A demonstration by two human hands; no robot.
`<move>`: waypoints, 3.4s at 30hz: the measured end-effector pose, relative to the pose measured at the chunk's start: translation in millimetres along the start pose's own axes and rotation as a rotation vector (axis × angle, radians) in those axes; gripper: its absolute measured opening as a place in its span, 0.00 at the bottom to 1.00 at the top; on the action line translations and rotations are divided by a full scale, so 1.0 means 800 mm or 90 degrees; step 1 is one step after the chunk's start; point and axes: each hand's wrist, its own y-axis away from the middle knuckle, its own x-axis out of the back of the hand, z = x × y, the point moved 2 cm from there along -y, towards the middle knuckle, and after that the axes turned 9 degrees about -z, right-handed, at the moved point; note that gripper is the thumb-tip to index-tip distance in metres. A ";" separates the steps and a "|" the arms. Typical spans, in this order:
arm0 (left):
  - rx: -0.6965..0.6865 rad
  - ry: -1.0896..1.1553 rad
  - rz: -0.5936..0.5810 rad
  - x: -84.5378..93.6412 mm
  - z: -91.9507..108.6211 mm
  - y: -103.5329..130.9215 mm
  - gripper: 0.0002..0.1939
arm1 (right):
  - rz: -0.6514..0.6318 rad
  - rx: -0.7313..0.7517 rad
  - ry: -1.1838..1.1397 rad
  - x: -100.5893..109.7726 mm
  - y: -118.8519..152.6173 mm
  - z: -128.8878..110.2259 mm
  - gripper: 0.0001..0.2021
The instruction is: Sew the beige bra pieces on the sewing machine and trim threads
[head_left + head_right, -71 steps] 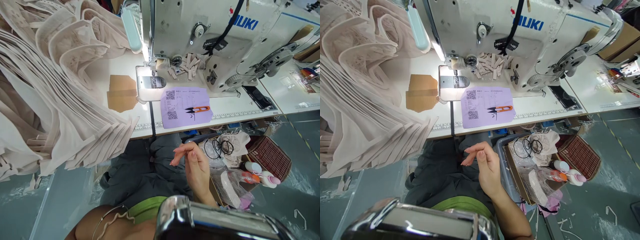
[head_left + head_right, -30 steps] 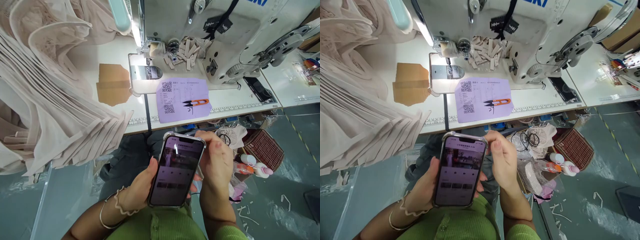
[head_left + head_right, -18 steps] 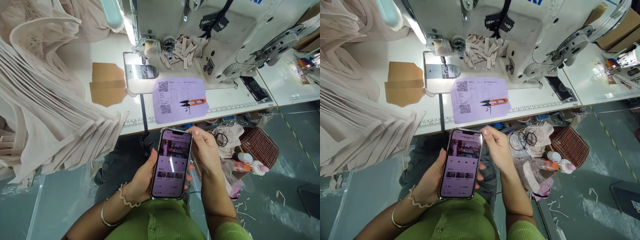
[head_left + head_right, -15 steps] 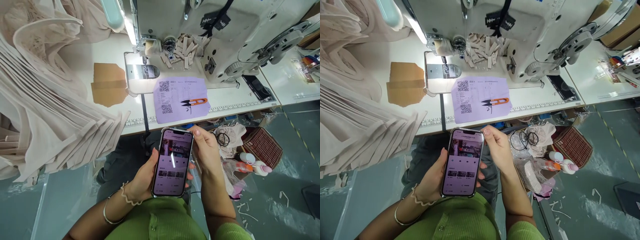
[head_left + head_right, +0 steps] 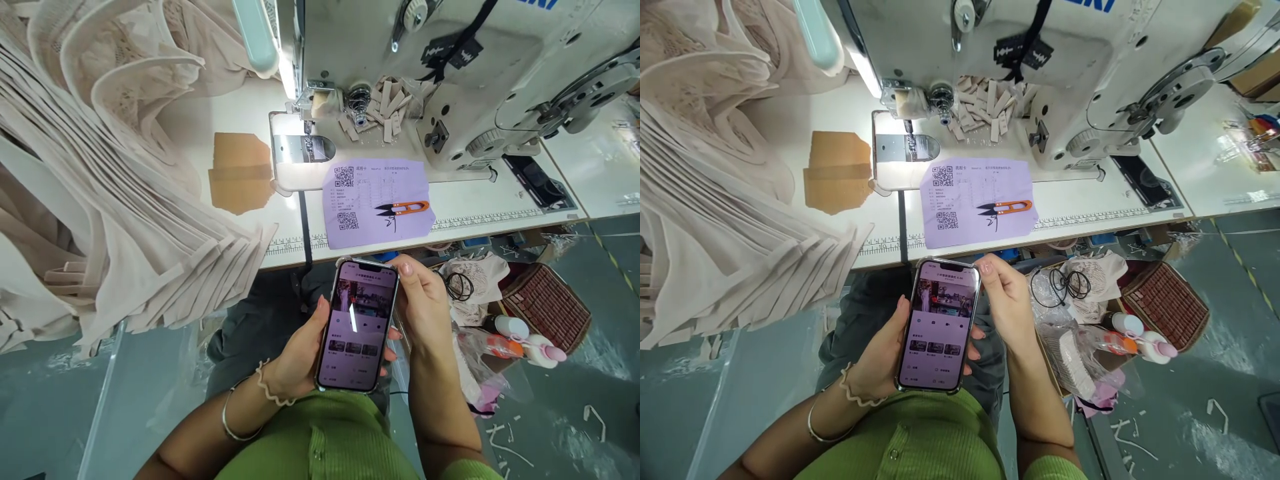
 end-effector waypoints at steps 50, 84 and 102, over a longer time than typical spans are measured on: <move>-0.011 -0.004 0.007 0.007 0.000 0.007 0.39 | 0.025 -0.007 -0.010 -0.011 0.001 0.011 0.24; -0.015 0.008 0.008 0.002 0.005 0.003 0.35 | 0.016 0.010 -0.022 -0.012 -0.001 0.013 0.21; -0.012 -0.006 0.001 0.005 0.004 0.004 0.37 | 0.023 -0.008 -0.017 -0.013 -0.002 0.010 0.22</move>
